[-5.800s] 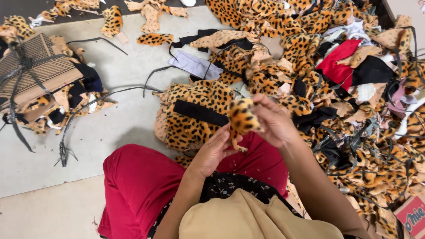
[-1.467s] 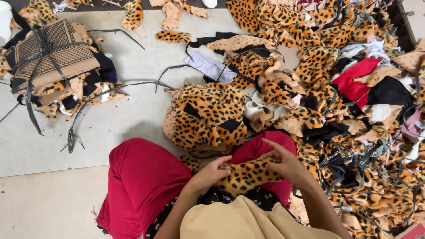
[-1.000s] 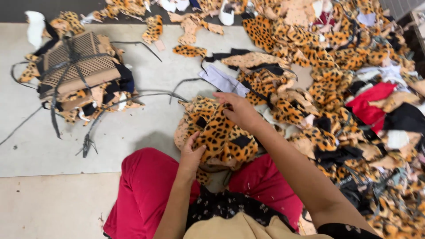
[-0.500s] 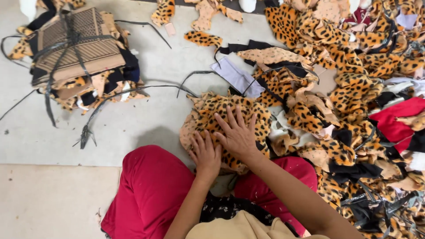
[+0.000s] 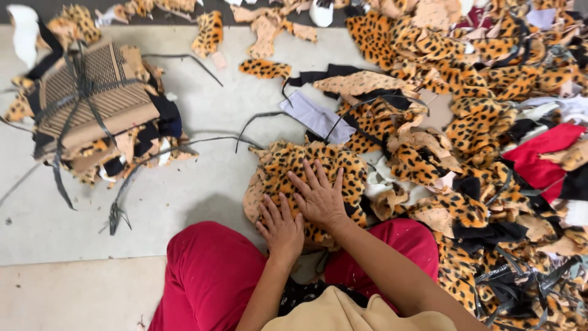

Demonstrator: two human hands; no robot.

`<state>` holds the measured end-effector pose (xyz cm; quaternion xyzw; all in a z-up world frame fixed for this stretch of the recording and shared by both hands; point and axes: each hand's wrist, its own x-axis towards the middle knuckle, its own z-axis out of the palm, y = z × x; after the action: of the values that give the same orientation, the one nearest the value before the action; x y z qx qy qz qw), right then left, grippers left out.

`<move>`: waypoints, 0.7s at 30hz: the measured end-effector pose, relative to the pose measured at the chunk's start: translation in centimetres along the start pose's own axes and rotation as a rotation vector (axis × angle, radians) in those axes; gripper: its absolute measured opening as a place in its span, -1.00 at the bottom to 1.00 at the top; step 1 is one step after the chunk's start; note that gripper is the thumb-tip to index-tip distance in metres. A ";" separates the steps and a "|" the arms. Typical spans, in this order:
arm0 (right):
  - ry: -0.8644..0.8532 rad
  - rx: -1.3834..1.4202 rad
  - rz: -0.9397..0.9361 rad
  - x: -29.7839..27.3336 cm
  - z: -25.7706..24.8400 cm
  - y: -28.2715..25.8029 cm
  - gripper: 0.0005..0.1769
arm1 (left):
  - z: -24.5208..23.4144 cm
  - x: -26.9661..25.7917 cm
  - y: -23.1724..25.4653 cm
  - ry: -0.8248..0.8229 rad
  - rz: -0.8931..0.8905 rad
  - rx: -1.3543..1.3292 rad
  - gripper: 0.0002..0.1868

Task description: Sorting through a large pile of leopard-print fabric scraps on the floor

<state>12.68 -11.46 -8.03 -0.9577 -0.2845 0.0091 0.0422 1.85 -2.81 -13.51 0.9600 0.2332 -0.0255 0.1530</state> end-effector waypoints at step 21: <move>0.009 0.170 0.329 -17.0 -5.9 6.8 -0.35 | -8.9 -9.5 11.0 -0.622 0.399 -0.258 -0.31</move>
<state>2.37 -26.81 -2.84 -0.9843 -0.1221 0.0355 0.1224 -1.84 -13.58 -0.81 0.9057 -0.0143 -0.2556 0.3379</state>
